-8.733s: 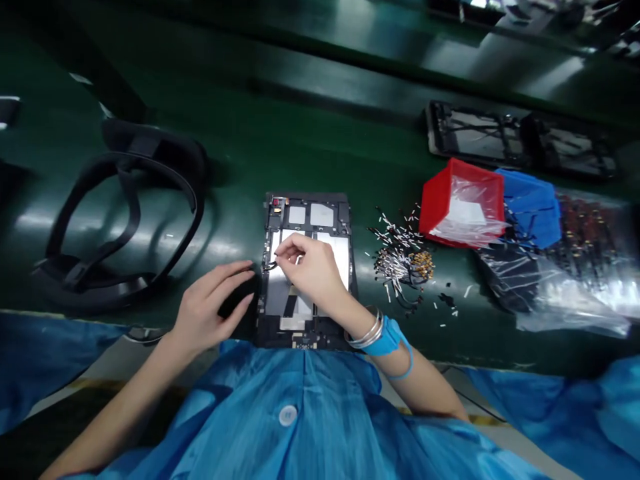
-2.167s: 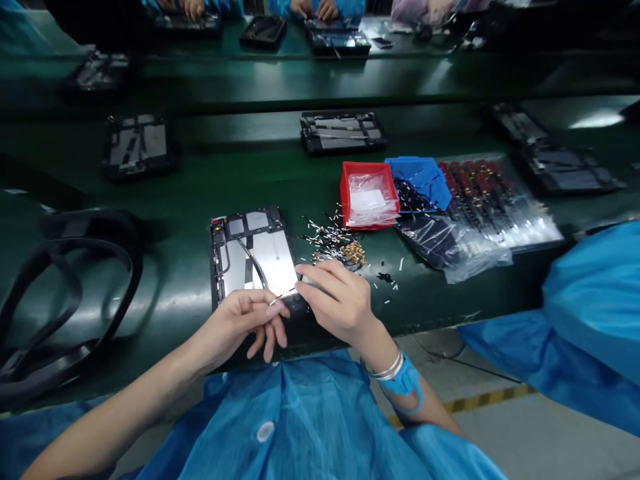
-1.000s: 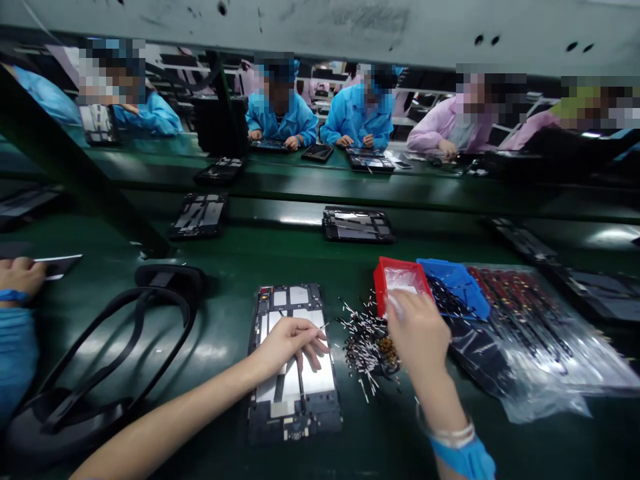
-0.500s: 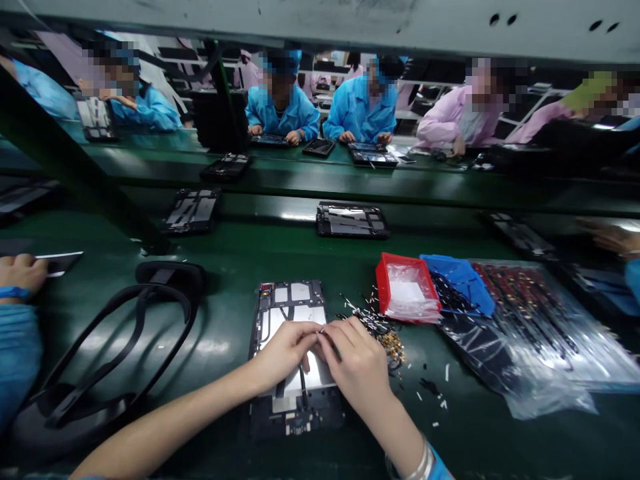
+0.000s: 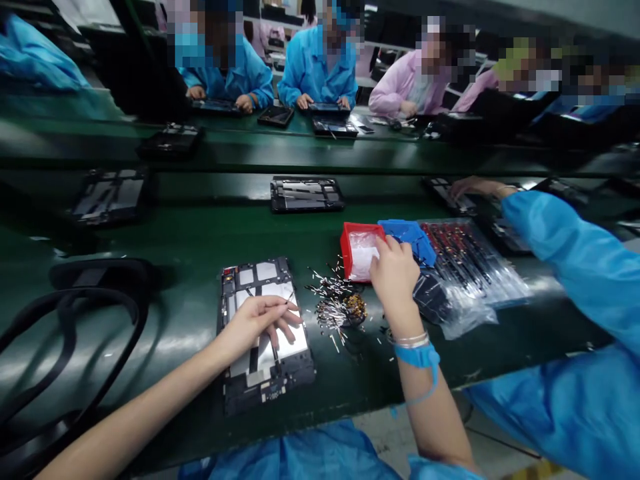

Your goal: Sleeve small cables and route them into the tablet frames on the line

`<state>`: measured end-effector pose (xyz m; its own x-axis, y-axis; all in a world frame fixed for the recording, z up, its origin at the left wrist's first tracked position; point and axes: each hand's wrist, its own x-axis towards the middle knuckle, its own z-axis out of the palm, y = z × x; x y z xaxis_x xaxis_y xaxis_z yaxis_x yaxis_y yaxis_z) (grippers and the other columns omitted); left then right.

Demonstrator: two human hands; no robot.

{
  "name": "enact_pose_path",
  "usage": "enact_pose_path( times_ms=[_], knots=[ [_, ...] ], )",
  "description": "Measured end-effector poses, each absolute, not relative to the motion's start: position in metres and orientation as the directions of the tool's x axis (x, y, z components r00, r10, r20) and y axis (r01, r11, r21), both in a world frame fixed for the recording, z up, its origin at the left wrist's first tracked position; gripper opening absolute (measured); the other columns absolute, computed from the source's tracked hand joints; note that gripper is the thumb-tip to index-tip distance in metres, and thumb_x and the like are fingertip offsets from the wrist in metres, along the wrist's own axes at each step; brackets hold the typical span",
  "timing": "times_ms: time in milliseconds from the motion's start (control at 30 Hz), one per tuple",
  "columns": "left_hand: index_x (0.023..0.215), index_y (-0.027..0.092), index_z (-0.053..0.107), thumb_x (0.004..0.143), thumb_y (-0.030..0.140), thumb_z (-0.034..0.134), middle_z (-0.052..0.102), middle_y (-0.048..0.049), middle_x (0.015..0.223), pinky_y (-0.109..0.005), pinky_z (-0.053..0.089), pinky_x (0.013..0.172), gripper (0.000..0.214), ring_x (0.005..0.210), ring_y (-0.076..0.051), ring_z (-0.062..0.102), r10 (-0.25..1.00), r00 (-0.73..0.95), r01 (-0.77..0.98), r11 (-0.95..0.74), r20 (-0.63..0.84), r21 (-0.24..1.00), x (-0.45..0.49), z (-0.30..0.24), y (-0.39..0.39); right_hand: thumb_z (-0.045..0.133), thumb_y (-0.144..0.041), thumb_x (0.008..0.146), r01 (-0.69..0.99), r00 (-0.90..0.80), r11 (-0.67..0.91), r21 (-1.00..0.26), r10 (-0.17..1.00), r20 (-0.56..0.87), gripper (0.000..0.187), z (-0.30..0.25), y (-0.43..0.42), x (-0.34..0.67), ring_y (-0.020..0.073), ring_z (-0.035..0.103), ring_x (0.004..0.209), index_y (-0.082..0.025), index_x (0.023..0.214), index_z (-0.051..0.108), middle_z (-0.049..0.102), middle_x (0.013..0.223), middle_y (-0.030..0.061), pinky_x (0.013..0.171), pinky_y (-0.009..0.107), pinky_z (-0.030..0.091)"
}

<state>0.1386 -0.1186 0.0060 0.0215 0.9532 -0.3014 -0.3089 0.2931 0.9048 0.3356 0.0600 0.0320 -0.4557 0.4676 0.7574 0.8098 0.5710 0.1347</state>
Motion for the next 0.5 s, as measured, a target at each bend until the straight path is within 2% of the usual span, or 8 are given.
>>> enact_pose_path(
  times_ms=[67, 133, 200, 267, 367, 433, 500],
  knots=[
    [0.089, 0.011, 0.063, 0.079, 0.045, 0.064, 0.073, -0.0139, 0.086, -0.02, 0.045, 0.04, 0.035, 0.057, -0.017, 0.068, 0.95, 0.027, -0.326, 0.304, -0.313, 0.895, 0.138, 0.006, -0.118, 0.059, -0.02, 0.084, 0.727, -0.51, 0.676, 0.118, 0.418, 0.751, 0.012, 0.034, 0.043, 0.332, 0.0198, 0.058, 0.069, -0.016, 0.079, 0.07, 0.073, 0.08, 0.0085, 0.053, 0.03, 0.041],
    [0.088, 0.011, 0.064, 0.077, 0.045, 0.066, 0.073, -0.0135, 0.084, -0.019, 0.044, 0.039, 0.036, 0.056, -0.017, 0.068, 0.945, 0.042, -0.335, 0.319, -0.324, 0.887, 0.139, 0.005, -0.116, 0.06, -0.015, 0.085, 0.527, -0.603, 0.85, 0.019, 0.358, 0.713, 0.01, 0.035, 0.013, 0.321, 0.0166, 0.059, 0.073, -0.018, 0.088, 0.069, 0.072, 0.08, 0.0041, 0.061, 0.028, 0.047],
    [0.086, 0.011, 0.065, 0.076, 0.047, 0.068, 0.073, -0.0132, 0.081, -0.019, 0.044, 0.039, 0.038, 0.056, -0.017, 0.068, 0.941, 0.061, -0.335, 0.333, -0.333, 0.881, 0.141, 0.006, -0.117, 0.06, -0.013, 0.085, 0.336, -0.72, 0.942, -0.027, 0.275, 0.638, 0.015, 0.035, -0.016, 0.308, 0.0159, 0.059, 0.075, -0.015, 0.097, 0.068, 0.072, 0.084, 0.0053, 0.064, 0.027, 0.05],
    [0.086, 0.01, 0.066, 0.076, 0.049, 0.067, 0.073, -0.0132, 0.081, -0.019, 0.043, 0.039, 0.04, 0.055, -0.017, 0.068, 0.936, 0.12, -0.315, 0.353, -0.332, 0.881, 0.143, 0.008, -0.119, 0.058, -0.009, 0.085, 0.273, -0.732, 0.962, -0.022, 0.223, 0.644, 0.012, 0.032, -0.034, 0.3, 0.0156, 0.057, 0.072, -0.015, 0.088, 0.069, 0.07, 0.08, 0.0057, 0.061, 0.026, 0.049],
    [0.094, 0.01, 0.067, 0.08, 0.048, 0.064, 0.073, -0.0129, 0.086, -0.018, 0.043, 0.04, 0.04, 0.059, -0.017, 0.068, 0.909, 0.244, -0.214, 0.39, -0.337, 0.896, 0.14, 0.015, -0.119, 0.056, -0.006, 0.085, 0.24, -0.691, 0.967, -0.079, 0.228, 0.686, 0.016, 0.027, -0.036, 0.3, 0.0152, 0.056, 0.071, -0.016, 0.078, 0.066, 0.069, 0.076, 0.0059, 0.061, 0.026, 0.051],
    [0.106, 0.012, 0.066, 0.081, 0.043, 0.065, 0.073, -0.0119, 0.089, -0.019, 0.044, 0.043, 0.04, 0.063, -0.017, 0.069, 0.93, 0.157, -0.076, 0.348, -0.333, 0.935, 0.13, 0.022, -0.106, 0.058, -0.003, 0.083, 0.237, -0.641, 0.959, -0.158, 0.277, 0.716, 0.014, 0.023, -0.029, 0.308, 0.0153, 0.058, 0.073, -0.015, 0.083, 0.066, 0.07, 0.078, 0.0066, 0.063, 0.028, 0.053],
    [0.115, 0.013, 0.063, 0.082, 0.034, 0.067, 0.072, -0.0113, 0.094, -0.022, 0.049, 0.051, 0.04, 0.071, -0.018, 0.069, 0.964, -0.129, 0.112, 0.246, -0.232, 0.963, 0.112, 0.027, -0.076, 0.06, -0.001, 0.081, 0.262, -0.56, 0.937, -0.23, 0.342, 0.755, 0.017, 0.02, -0.019, 0.317, 0.0152, 0.06, 0.073, -0.016, 0.087, 0.065, 0.071, 0.077, 0.0062, 0.062, 0.029, 0.054]
  ],
)
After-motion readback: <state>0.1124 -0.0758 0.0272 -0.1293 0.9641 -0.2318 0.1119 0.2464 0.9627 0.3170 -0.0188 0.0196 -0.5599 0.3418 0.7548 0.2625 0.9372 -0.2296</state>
